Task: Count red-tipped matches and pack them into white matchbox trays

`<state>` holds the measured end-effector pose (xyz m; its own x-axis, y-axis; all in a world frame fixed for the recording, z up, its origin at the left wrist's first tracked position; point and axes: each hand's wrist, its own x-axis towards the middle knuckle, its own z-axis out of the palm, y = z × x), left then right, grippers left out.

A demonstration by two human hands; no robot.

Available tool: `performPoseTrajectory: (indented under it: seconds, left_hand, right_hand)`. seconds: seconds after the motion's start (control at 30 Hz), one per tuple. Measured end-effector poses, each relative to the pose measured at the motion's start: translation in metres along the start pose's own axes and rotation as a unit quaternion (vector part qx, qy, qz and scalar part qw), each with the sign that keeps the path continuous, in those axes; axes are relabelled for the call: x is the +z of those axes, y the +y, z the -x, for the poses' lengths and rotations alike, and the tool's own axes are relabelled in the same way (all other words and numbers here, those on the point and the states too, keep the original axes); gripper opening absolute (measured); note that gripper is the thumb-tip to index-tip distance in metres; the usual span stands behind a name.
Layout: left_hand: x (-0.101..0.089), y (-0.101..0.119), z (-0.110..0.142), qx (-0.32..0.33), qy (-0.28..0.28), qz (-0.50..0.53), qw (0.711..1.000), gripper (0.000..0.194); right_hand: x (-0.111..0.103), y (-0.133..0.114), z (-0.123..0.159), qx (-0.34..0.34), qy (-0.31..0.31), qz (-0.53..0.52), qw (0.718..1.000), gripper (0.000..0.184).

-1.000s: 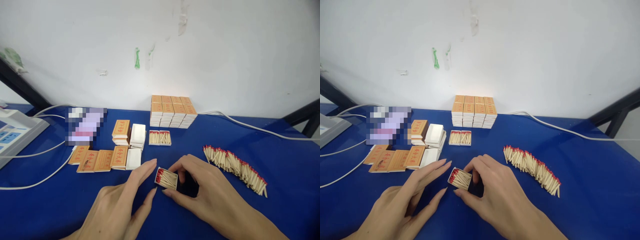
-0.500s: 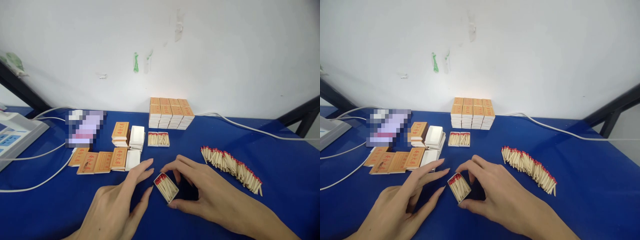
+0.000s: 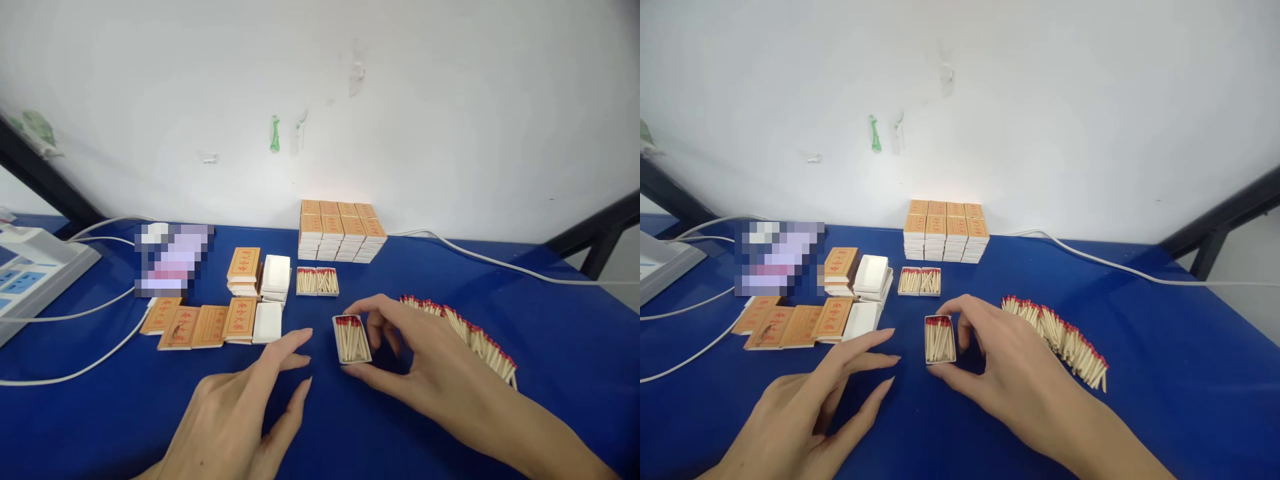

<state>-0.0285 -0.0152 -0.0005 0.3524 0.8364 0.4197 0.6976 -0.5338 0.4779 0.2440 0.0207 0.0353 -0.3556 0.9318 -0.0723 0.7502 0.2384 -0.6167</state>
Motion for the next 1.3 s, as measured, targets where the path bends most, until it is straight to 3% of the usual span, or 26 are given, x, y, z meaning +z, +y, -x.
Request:
performPoseTrajectory:
  seconds: [0.2, 0.37, 0.53, 0.67, 0.8, 0.97, 1.13, 1.23, 1.3]
  left_hand:
    - [0.001, 0.001, 0.0, 0.008, -0.008, 0.008, 1.0, 0.048]
    - [0.001, 0.0, 0.0, 0.006, -0.014, 0.006, 1.0, 0.049]
    - [0.0, 0.001, -0.001, 0.009, -0.023, 0.014, 1.0, 0.051]
    - [-0.001, 0.001, -0.001, 0.006, -0.012, 0.002, 1.0, 0.05]
    - [-0.001, 0.001, -0.001, 0.008, -0.002, -0.002, 1.0, 0.047]
    - [0.0, 0.002, -0.002, 0.004, -0.004, 0.003, 1.0, 0.048]
    - [-0.001, 0.003, -0.002, 0.006, -0.004, 0.009, 1.0, 0.046]
    - [-0.001, 0.003, -0.002, 0.007, -0.005, 0.005, 1.0, 0.045]
    - [-0.001, 0.003, -0.003, 0.004, -0.001, -0.003, 1.0, 0.045]
  right_hand:
    - [0.006, 0.004, -0.002, 0.018, -0.024, 0.027, 0.999, 0.049]
    - [0.005, 0.003, 0.0, 0.009, -0.057, -0.026, 0.998, 0.041]
    - [0.005, 0.001, 0.001, 0.017, -0.049, -0.007, 0.999, 0.05]
    - [0.006, 0.001, 0.001, 0.013, -0.052, -0.011, 0.999, 0.041]
    - [0.005, 0.0, -0.001, 0.021, -0.064, 0.002, 0.998, 0.047]
    - [0.003, -0.001, -0.002, 0.025, -0.082, -0.002, 0.996, 0.04]
    - [-0.011, 0.004, -0.009, 0.034, -0.03, -0.021, 0.999, 0.043]
    - [-0.026, 0.012, -0.023, 0.044, 0.021, -0.013, 0.999, 0.05]
    - [-0.034, 0.02, -0.037, 0.039, 0.019, 0.002, 0.999, 0.048]
